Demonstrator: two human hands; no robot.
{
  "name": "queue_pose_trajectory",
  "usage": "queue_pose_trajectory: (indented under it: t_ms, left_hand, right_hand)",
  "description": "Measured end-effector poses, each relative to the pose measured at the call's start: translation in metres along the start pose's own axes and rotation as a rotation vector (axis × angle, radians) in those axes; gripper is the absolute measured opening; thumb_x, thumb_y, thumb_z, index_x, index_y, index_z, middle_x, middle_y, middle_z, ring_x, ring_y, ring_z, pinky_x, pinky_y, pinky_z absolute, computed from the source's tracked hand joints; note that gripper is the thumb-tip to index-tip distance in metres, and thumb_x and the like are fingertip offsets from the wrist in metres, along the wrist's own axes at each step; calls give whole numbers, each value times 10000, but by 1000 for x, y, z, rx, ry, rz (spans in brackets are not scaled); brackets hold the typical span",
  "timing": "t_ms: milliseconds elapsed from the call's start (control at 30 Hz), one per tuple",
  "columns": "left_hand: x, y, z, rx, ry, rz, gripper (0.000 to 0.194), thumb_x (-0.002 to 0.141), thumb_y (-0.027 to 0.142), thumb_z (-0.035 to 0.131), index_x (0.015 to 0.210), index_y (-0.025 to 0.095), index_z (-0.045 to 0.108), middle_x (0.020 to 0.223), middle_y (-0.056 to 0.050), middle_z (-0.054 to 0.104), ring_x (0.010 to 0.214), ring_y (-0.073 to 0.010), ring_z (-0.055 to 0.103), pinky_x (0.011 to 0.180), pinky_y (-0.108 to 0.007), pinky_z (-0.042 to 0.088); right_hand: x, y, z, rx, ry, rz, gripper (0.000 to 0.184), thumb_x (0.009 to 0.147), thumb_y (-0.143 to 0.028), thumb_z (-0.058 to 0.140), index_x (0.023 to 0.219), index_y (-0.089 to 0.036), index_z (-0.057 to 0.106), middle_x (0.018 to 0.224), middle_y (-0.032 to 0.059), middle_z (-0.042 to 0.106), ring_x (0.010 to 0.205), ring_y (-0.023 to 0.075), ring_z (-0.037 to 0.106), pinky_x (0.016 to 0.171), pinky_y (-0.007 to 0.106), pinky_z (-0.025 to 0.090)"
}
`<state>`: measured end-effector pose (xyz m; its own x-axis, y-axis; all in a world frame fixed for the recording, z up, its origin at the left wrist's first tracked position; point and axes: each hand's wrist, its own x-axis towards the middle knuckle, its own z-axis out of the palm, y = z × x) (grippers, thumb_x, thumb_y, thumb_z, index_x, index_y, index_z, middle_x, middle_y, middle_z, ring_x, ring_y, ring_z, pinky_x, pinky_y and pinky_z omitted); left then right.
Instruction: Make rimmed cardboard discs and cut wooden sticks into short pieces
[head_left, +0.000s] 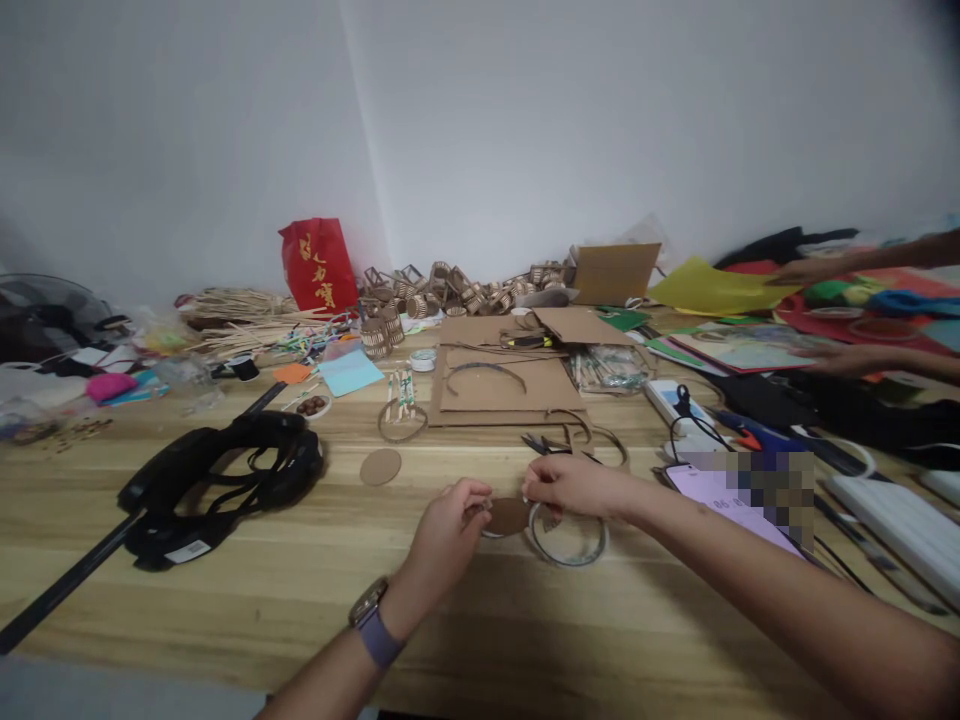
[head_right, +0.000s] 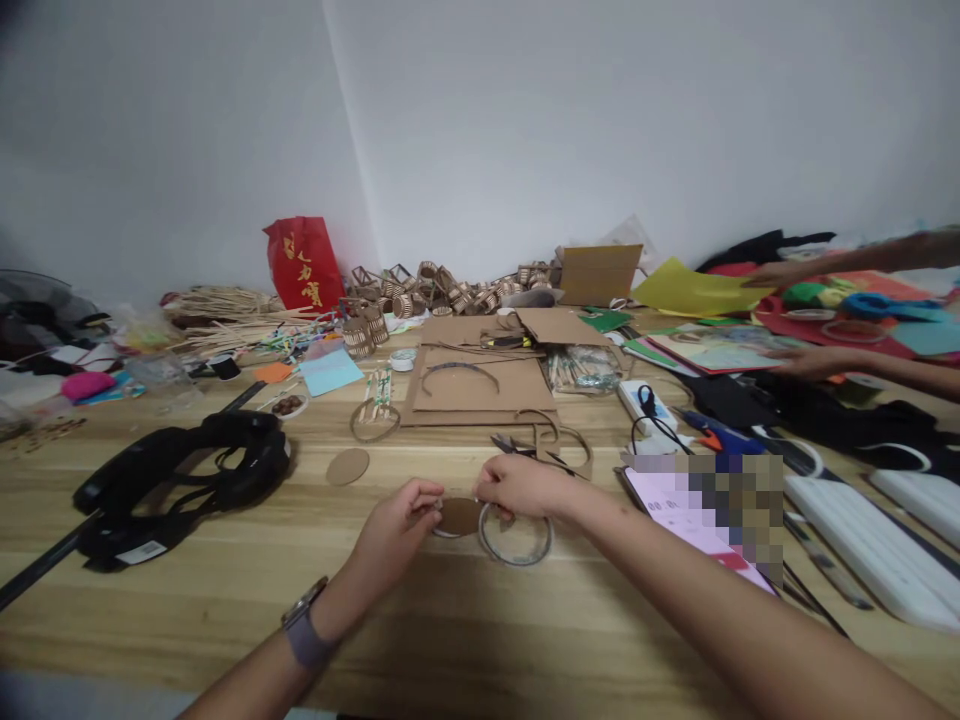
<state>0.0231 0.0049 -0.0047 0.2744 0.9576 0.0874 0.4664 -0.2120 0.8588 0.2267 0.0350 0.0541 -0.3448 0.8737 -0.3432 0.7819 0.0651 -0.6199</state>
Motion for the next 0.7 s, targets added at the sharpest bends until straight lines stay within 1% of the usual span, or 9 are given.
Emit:
queue_pose_trajectory:
  t_ms: [100,167,267,367,433,500,600,667,700]
  left_hand:
    - [0,5,2,125,19,72,162,794,92,542,900,193,611,942,-44,672,929,-175,610,836,-309,485]
    - [0,7,3,207,19,134,145,803,93,526,842,201,615,911,-37,660,936,-184,584,842,-318,468]
    - [2,10,7,263,-3,185,172,818,91,486,843,206,611,902,-33,652,931,-185,564,832,-314,456]
    - [3,11,10,280,-24,197,216,789,73,488,916,205,603,933,-32,651,938,-188,559,834,-310,449]
    - [5,8,10,256,-17,190,276,766,61,499,984,204,590,988,-36,652,972,-188,561,870,-312,438]
    - [6,1,6,198,6,153,297,768,69,504,1023,200,578,1009,-39,651,968,-184,574,876,-308,438]
    - [8,-19,-6,80,58,35,292,782,109,506,1056,194,557,883,-12,635,816,-163,598,773,-285,472]
    - [7,-33,-16,66,135,-7,315,782,125,499,1087,190,537,827,2,603,794,-165,594,776,-299,482]
    - [5,-38,-20,109,197,-17,323,777,132,503,1094,189,534,844,-7,604,829,-181,593,808,-330,483]
  right_hand:
    - [2,3,-2,-59,-7,12,199,801,-328,535,655,-198,568,527,-34,557,537,117,508,532,202,354]
    - [4,6,-4,-103,-6,33,188,781,-329,554,657,-194,594,523,-25,561,528,121,501,518,209,338]
    - [6,7,-5,-158,-11,64,167,744,-315,583,640,-188,620,509,-16,554,504,124,483,493,220,307]
    - [6,6,-6,-179,-20,81,150,728,-306,591,642,-191,635,511,-11,560,505,131,481,489,228,297]
    - [4,5,-8,-172,-22,87,159,741,-311,575,653,-193,637,525,-10,566,514,132,482,493,229,301]
    - [0,6,-10,-155,-25,95,166,751,-305,565,651,-189,629,528,-13,558,520,126,480,499,226,310]
    - [-9,14,-11,-109,-62,122,156,736,-274,567,619,-179,608,490,-27,519,497,113,470,500,216,332]
    - [-14,22,-11,-68,-109,147,146,712,-268,573,599,-180,594,459,-40,488,458,104,456,470,210,332]
    - [-16,26,-10,-47,-134,158,138,698,-271,577,593,-183,589,451,-45,479,441,103,451,447,208,324]
